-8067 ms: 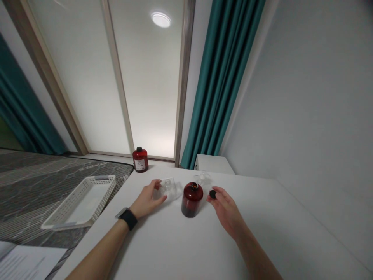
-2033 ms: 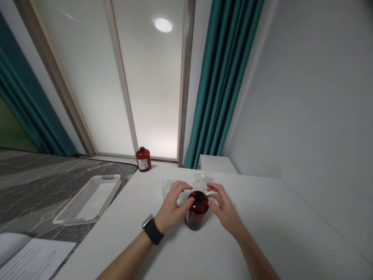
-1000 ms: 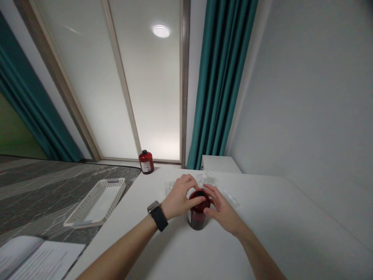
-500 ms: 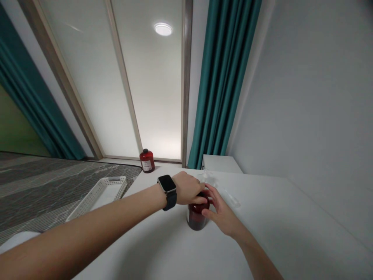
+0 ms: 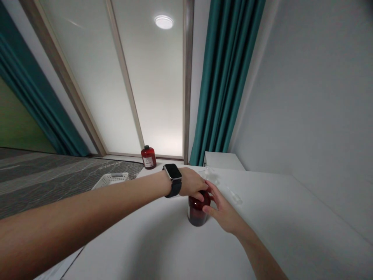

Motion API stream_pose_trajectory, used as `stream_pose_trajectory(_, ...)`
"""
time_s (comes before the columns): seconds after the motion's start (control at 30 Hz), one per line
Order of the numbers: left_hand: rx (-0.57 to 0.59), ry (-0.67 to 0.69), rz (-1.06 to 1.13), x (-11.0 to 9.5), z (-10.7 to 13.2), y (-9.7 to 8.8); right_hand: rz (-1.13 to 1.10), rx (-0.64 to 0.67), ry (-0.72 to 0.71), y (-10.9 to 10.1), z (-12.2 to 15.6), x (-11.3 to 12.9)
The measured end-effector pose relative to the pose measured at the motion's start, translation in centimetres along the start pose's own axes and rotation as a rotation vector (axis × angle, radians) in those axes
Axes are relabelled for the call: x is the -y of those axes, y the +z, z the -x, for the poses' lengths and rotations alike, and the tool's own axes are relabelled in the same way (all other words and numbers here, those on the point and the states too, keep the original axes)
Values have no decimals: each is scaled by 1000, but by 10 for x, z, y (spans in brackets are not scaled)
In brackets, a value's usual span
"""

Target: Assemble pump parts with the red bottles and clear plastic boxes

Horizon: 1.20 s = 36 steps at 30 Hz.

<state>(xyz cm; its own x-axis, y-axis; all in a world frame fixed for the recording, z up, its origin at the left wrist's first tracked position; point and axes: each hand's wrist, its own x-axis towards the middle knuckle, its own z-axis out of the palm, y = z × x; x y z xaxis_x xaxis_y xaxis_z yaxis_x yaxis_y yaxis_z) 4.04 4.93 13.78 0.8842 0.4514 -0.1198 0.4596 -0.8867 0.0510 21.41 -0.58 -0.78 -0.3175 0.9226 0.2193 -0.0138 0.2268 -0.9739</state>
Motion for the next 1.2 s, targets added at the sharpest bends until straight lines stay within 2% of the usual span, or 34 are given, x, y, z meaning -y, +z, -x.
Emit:
stream_pose_trajectory(0.13,-39,28,-22,2,7,0,-19,-12,41,1,1,0)
stream_pose_trajectory(0.27,-112,42,-52,11,25,7,-6,-21,33,4,1,3)
stream_pose_trajectory(0.4,-233,-19,95,17,45,21,10,-32,13,5,1,2)
stream_pose_trajectory(0.53,-374,-39,340,10,61,42,28,-104,-18,4,0,1)
stream_pose_trajectory(0.67,-610,-91,565,-1,69,69,23,-66,-48,3,-1,1)
stream_pose_trajectory(0.73,-722,-126,609,-4,69,85,41,-46,-61,3,-1,0)
stream_pose_trajectory(0.87,-827,-160,674,-8,63,116,85,-22,-78,2,1,-4)
stream_pose_trajectory(0.97,-943,-233,626,-10,61,135,130,-9,-105,2,2,-5)
stream_pose_trajectory(1.1,-909,-264,439,-11,65,147,228,-159,-217,6,0,-2)
stream_pose_trajectory(1.2,-893,-281,499,-12,68,148,370,-287,-315,10,-1,2)
